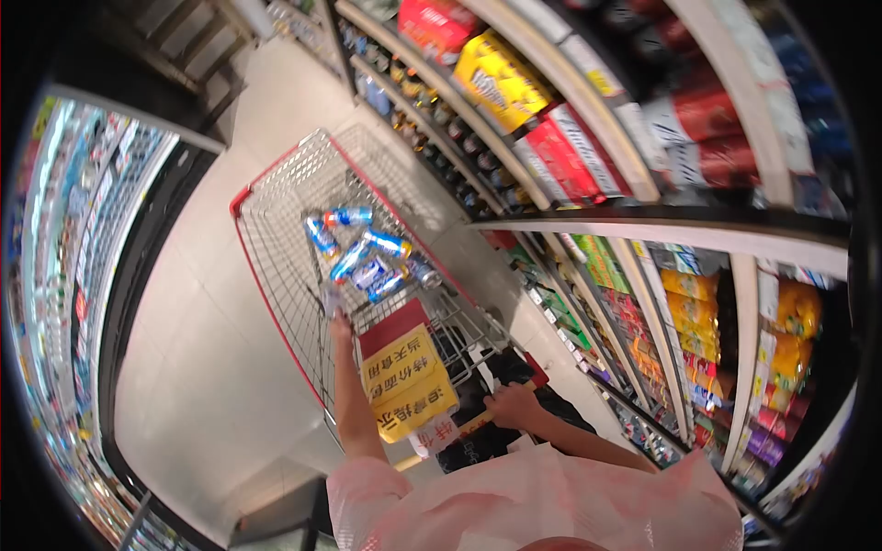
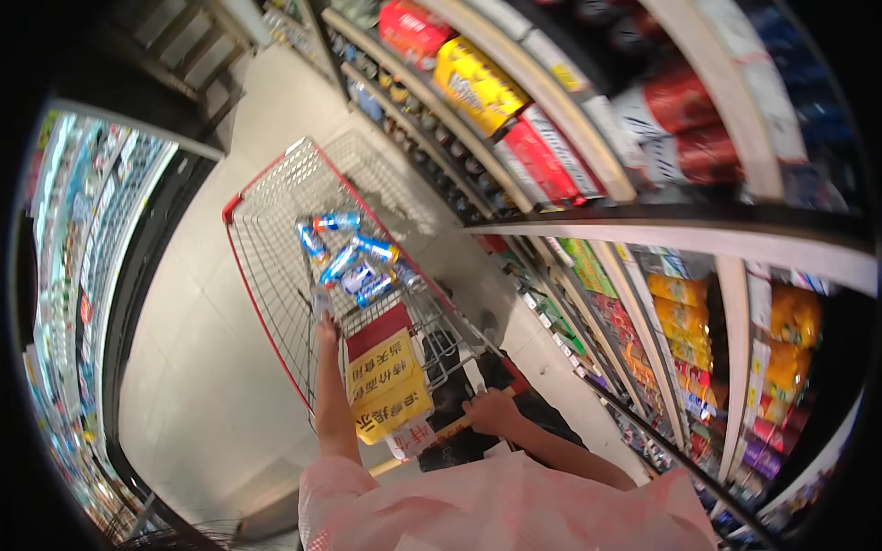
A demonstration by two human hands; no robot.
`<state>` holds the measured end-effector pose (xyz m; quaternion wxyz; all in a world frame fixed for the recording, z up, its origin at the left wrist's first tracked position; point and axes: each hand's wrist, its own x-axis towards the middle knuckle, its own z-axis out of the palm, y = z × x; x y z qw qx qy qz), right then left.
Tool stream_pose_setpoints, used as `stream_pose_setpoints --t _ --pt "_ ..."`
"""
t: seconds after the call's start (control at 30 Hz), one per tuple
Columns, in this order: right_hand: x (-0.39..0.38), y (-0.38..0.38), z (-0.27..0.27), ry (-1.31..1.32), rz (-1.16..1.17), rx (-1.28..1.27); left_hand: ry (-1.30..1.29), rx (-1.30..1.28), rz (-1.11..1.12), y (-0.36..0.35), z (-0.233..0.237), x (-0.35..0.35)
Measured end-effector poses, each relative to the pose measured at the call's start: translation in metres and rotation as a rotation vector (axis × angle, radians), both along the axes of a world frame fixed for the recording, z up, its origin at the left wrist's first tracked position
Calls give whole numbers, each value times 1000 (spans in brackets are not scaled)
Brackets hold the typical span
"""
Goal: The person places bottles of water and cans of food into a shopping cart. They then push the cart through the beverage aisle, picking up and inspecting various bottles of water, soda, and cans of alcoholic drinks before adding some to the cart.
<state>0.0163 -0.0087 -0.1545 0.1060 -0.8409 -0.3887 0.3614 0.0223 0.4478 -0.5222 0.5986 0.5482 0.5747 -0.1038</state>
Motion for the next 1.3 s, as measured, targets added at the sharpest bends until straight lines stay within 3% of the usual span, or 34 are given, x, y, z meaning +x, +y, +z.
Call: stream_pose_setpoints --t 0.03,0.07,0.13,0.17,0.27,0.37,0.4,0.5,0.57,0.7,0.77,0.83,0.9,0.97,1.03,1.07,1.17,1.2,1.3 --pt "2 -2 1 7 11 1 62 -58 -68 1 30 -4" --pt "2 -3 2 17 20 0 -40 -97 -209 2 57 -16" --pt "1 -6 5 46 36 -23 26 -23 -390 -13 117 -31" --pt "3 -10 4 47 20 54 23 -40 -375 -22 146 -33" --pt "14 -21 16 94 10 280 -12 201 -554 -55 215 -33" --pt "12 -32 37 313 -524 638 -92 253 -592 -112 318 -13" --pt "19 -36 60 363 -642 634 -122 245 -599 -130 349 -9" --pt "38 -43 113 -396 -568 717 -336 -238 -201 -207 441 10" --pt "52 -48 144 -507 -570 734 -413 -660 -155 -250 484 18" --pt "69 -54 172 -714 -640 755 -506 -1070 -157 -342 576 37" --pt "73 -71 184 -631 -661 997 -533 -1222 -178 -378 601 38" --pt "82 -83 180 -821 -731 1127 -568 -1232 -314 -401 625 42" --pt "79 -108 216 -805 -749 1175 -528 -1049 -458 -422 648 47" --pt "68 -128 267 -631 -906 1039 -619 -956 -722 -424 672 48" --pt "77 -144 295 -671 -1072 1079 -849 -929 -1121 -409 693 54" --pt "88 -159 310 -603 -1071 1190 -899 -902 -1155 -400 692 56" --pt "106 -188 380 -462 -1141 1398 -977 -503 -1154 -371 660 66" --pt "113 -198 399 -499 -1142 1392 -908 -435 -1062 -359 639 69" --pt "137 -230 429 -630 -1116 1369 -844 -86 -967 -305 533 72"
